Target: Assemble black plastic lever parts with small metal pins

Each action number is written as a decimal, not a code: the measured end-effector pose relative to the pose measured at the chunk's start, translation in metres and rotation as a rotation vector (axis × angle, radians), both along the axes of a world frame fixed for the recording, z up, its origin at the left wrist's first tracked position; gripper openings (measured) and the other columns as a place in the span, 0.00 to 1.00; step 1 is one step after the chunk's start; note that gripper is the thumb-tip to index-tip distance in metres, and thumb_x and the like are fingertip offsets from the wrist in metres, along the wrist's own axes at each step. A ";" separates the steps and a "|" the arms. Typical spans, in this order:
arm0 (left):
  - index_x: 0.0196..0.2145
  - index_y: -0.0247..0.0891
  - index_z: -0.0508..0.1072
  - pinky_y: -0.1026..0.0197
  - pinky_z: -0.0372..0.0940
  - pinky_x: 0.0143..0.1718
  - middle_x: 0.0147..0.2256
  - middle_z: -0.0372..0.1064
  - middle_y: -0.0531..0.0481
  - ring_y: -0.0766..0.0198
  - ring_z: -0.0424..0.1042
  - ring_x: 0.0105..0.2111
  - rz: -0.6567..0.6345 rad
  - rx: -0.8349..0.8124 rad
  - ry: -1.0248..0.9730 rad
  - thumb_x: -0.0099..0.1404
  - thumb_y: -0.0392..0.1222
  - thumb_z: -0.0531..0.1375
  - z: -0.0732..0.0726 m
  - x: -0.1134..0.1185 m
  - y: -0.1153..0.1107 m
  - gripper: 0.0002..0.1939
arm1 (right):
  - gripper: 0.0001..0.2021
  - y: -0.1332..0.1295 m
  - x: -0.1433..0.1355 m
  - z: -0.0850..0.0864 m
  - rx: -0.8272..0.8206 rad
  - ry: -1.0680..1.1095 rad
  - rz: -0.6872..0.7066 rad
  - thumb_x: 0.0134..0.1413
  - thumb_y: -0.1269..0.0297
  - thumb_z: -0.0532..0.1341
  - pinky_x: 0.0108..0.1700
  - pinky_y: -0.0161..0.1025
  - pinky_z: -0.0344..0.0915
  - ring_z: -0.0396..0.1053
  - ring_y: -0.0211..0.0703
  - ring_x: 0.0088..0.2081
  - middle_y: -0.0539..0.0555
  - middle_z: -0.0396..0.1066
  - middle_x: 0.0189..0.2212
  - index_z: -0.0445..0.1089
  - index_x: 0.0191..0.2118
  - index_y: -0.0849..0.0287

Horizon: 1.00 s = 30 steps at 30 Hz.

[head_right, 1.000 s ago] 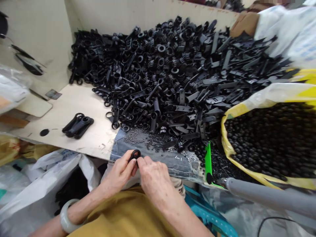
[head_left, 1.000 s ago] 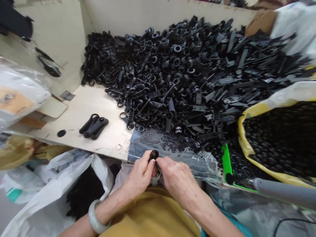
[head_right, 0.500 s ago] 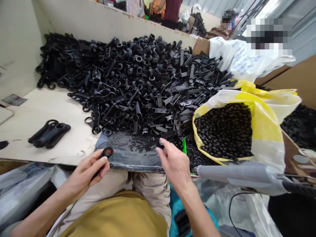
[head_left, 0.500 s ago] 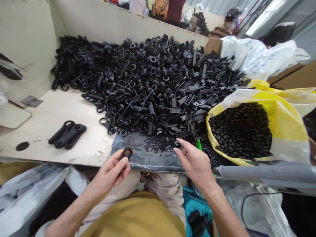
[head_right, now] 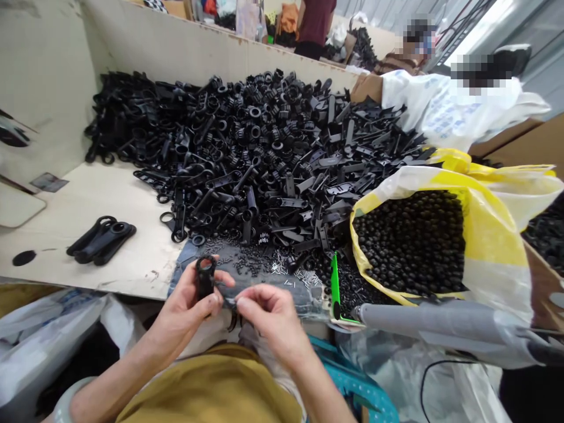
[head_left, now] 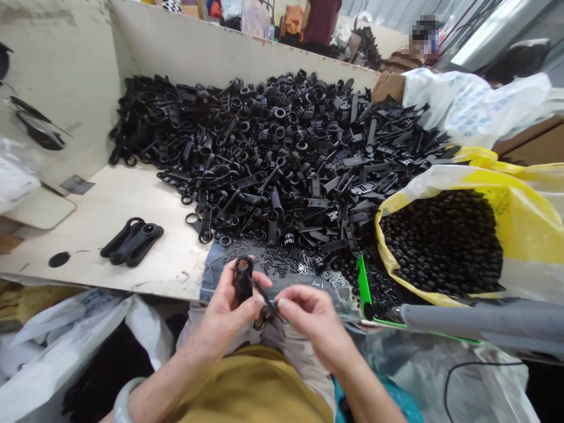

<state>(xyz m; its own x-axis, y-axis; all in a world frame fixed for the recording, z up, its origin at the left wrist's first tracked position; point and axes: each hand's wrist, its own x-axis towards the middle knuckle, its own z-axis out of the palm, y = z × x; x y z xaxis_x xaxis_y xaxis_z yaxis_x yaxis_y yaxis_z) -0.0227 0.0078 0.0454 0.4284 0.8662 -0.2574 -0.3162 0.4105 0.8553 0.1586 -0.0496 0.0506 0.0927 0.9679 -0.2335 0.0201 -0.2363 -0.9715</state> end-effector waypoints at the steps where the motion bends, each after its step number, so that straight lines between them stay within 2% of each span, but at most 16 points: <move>1: 0.57 0.46 0.60 0.68 0.60 0.27 0.37 0.73 0.53 0.72 0.64 0.25 -0.004 0.003 0.008 0.61 0.50 0.72 0.001 0.000 0.000 0.34 | 0.15 -0.004 -0.011 -0.004 -0.072 0.087 0.012 0.60 0.51 0.65 0.22 0.32 0.57 0.57 0.32 0.20 0.49 0.71 0.24 0.76 0.35 0.60; 3: 0.55 0.45 0.62 0.70 0.57 0.24 0.33 0.71 0.56 0.74 0.62 0.23 0.038 -0.009 0.060 0.60 0.49 0.72 0.002 0.002 0.000 0.31 | 0.15 -0.008 -0.027 -0.011 -0.028 0.054 -0.026 0.63 0.52 0.62 0.22 0.31 0.58 0.57 0.32 0.20 0.50 0.71 0.26 0.77 0.38 0.60; 5: 0.51 0.43 0.63 0.71 0.57 0.23 0.31 0.69 0.58 0.75 0.60 0.22 0.126 -0.029 0.112 0.58 0.49 0.74 0.004 0.004 0.001 0.30 | 0.12 -0.009 -0.034 -0.013 0.149 -0.171 -0.073 0.65 0.57 0.61 0.27 0.32 0.65 0.62 0.33 0.24 0.53 0.75 0.35 0.78 0.45 0.58; 7: 0.49 0.43 0.63 0.72 0.57 0.24 0.31 0.68 0.60 0.76 0.60 0.23 0.191 -0.069 0.127 0.55 0.48 0.75 0.006 0.007 0.002 0.31 | 0.13 -0.006 -0.034 -0.012 0.336 -0.422 -0.056 0.66 0.61 0.62 0.32 0.33 0.70 0.69 0.35 0.29 0.55 0.76 0.43 0.77 0.53 0.55; 9: 0.49 0.43 0.64 0.72 0.58 0.25 0.31 0.66 0.61 0.76 0.61 0.23 0.209 -0.141 0.080 0.54 0.48 0.76 0.007 0.010 0.001 0.32 | 0.14 -0.002 -0.031 -0.008 0.495 -0.589 -0.006 0.67 0.66 0.61 0.37 0.34 0.73 0.75 0.38 0.34 0.56 0.77 0.43 0.76 0.55 0.54; 12: 0.48 0.41 0.66 0.70 0.61 0.29 0.32 0.67 0.58 0.73 0.64 0.27 0.184 -0.248 -0.058 0.55 0.48 0.75 0.010 0.009 -0.001 0.29 | 0.14 0.002 -0.027 -0.004 0.658 -0.675 -0.021 0.67 0.72 0.60 0.42 0.33 0.75 0.78 0.39 0.39 0.55 0.79 0.41 0.77 0.53 0.55; 16: 0.50 0.40 0.69 0.66 0.65 0.40 0.39 0.71 0.52 0.67 0.70 0.37 0.144 -0.275 -0.196 0.59 0.45 0.73 0.012 0.001 -0.003 0.25 | 0.12 0.000 -0.024 -0.001 0.610 -0.599 -0.075 0.64 0.70 0.64 0.36 0.30 0.75 0.78 0.37 0.34 0.53 0.79 0.39 0.78 0.51 0.55; 19: 0.51 0.40 0.70 0.62 0.64 0.50 0.46 0.73 0.48 0.63 0.70 0.45 0.133 -0.258 -0.254 0.61 0.43 0.71 0.011 -0.004 -0.005 0.23 | 0.13 -0.007 -0.029 -0.002 0.599 -0.560 -0.040 0.64 0.69 0.65 0.37 0.30 0.75 0.78 0.37 0.35 0.53 0.79 0.41 0.77 0.53 0.54; 23: 0.52 0.41 0.70 0.60 0.64 0.51 0.47 0.73 0.49 0.64 0.70 0.44 0.110 -0.263 -0.308 0.63 0.40 0.69 0.012 -0.003 -0.007 0.20 | 0.13 -0.010 -0.041 -0.009 0.649 -0.553 -0.054 0.64 0.71 0.64 0.45 0.33 0.76 0.80 0.40 0.42 0.55 0.80 0.43 0.77 0.52 0.56; 27: 0.50 0.41 0.69 0.62 0.64 0.51 0.47 0.73 0.49 0.66 0.71 0.44 0.112 -0.242 -0.299 0.66 0.41 0.67 0.013 0.000 -0.008 0.17 | 0.13 -0.006 -0.048 -0.013 0.705 -0.590 -0.104 0.64 0.73 0.64 0.43 0.33 0.77 0.80 0.40 0.40 0.55 0.80 0.42 0.76 0.52 0.57; 30: 0.51 0.43 0.69 0.62 0.65 0.50 0.46 0.74 0.49 0.65 0.72 0.45 0.106 -0.235 -0.270 0.65 0.43 0.68 0.014 0.002 -0.010 0.19 | 0.14 -0.004 -0.050 -0.012 0.723 -0.628 -0.131 0.63 0.75 0.64 0.43 0.33 0.77 0.80 0.41 0.41 0.57 0.80 0.41 0.76 0.53 0.59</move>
<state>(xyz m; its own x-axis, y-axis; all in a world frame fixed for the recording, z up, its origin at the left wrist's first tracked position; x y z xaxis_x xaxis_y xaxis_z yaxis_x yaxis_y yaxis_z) -0.0211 -0.0020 0.0597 0.4196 0.8397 -0.3446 -0.5689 0.5392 0.6211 0.1087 -0.0539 0.0385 0.1149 0.8316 0.5434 0.6013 0.3772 -0.7044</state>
